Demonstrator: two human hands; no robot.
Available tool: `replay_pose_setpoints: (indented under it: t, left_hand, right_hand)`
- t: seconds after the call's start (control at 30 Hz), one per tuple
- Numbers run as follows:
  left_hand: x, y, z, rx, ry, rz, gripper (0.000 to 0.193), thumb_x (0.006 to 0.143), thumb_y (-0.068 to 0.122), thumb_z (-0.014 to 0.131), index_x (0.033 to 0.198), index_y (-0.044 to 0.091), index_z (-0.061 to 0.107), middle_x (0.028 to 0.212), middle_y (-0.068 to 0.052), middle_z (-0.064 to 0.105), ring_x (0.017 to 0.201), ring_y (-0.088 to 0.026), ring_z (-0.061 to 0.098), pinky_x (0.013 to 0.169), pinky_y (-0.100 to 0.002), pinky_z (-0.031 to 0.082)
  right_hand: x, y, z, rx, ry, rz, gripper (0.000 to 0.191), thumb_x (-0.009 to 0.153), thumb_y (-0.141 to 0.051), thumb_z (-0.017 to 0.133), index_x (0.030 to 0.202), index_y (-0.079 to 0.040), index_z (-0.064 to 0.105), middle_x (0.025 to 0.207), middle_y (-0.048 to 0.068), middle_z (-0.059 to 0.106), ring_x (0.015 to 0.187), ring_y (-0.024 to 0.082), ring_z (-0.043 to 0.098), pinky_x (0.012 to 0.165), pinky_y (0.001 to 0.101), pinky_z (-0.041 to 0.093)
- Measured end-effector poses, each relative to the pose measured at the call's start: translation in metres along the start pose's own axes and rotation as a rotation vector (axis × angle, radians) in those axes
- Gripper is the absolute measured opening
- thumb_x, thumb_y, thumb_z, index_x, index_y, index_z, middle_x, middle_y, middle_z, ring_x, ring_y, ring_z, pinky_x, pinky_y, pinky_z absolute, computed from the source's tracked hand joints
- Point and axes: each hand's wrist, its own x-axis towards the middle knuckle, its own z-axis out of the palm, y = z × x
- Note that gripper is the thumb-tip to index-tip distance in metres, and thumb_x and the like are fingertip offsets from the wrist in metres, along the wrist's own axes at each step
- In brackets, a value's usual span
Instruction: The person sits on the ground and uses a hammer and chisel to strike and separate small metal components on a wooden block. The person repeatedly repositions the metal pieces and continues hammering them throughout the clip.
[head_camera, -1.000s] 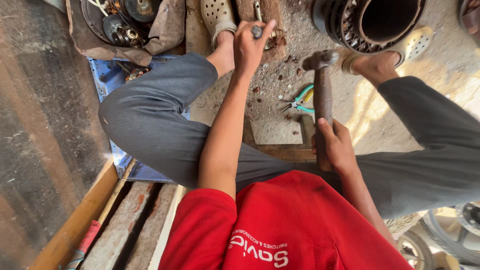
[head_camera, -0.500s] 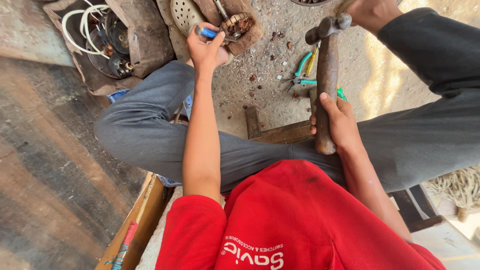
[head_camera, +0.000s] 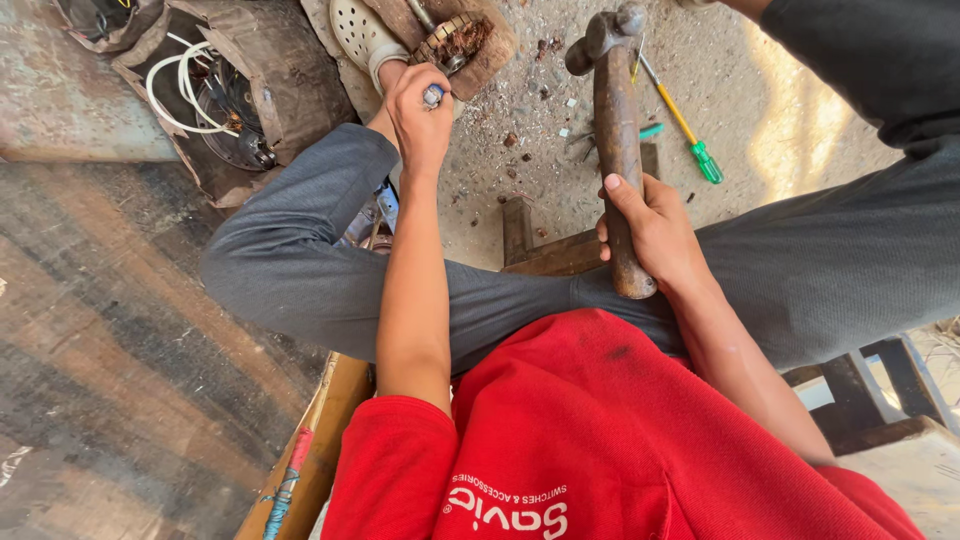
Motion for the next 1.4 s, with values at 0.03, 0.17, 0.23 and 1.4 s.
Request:
replay_pose_setpoints:
  t: [0.03, 0.17, 0.23, 1.4]
  left_hand:
    - [-0.002, 0.002, 0.000, 0.009, 0.012, -0.001, 0.017, 0.072, -0.013, 0.071, 0.084, -0.002, 0.063, 0.097, -0.013, 0.069, 0.091, -0.031, 0.071, 0.084, -0.038, 0.055]
    - [-0.013, 0.007, 0.002, 0.004, -0.004, -0.038, 0.015, 0.079, -0.010, 0.074, 0.087, -0.001, 0.065, 0.102, -0.012, 0.069, 0.092, -0.030, 0.070, 0.083, -0.037, 0.056]
    - [-0.017, 0.008, 0.002, 0.038, -0.056, -0.040, 0.015, 0.082, -0.008, 0.076, 0.089, -0.001, 0.066, 0.104, -0.012, 0.068, 0.093, -0.030, 0.070, 0.083, -0.037, 0.057]
    - [-0.003, -0.031, 0.006, 0.161, -0.004, 0.085, 0.023, 0.090, 0.005, 0.075, 0.113, 0.003, 0.075, 0.130, -0.017, 0.068, 0.124, -0.036, 0.061, 0.107, -0.045, 0.049]
  right_hand:
    - [0.000, -0.001, 0.001, 0.001, -0.004, 0.000, 0.041, 0.104, -0.041, 0.056, 0.104, 0.000, 0.056, 0.068, 0.010, 0.061, 0.050, 0.017, 0.058, 0.048, 0.0314, 0.048]
    - [-0.001, -0.003, 0.002, -0.004, -0.007, 0.022, 0.041, 0.105, -0.041, 0.055, 0.102, 0.000, 0.055, 0.068, 0.009, 0.061, 0.051, 0.017, 0.059, 0.049, 0.0317, 0.048]
    - [-0.001, -0.002, 0.001, -0.001, -0.016, 0.022, 0.040, 0.105, -0.041, 0.054, 0.102, -0.001, 0.054, 0.068, 0.009, 0.060, 0.052, 0.016, 0.059, 0.049, 0.0317, 0.049]
    - [0.007, -0.006, 0.015, -0.106, 0.006, 0.055, 0.037, 0.105, -0.039, 0.056, 0.100, -0.003, 0.054, 0.066, 0.008, 0.059, 0.051, 0.016, 0.059, 0.048, 0.0311, 0.048]
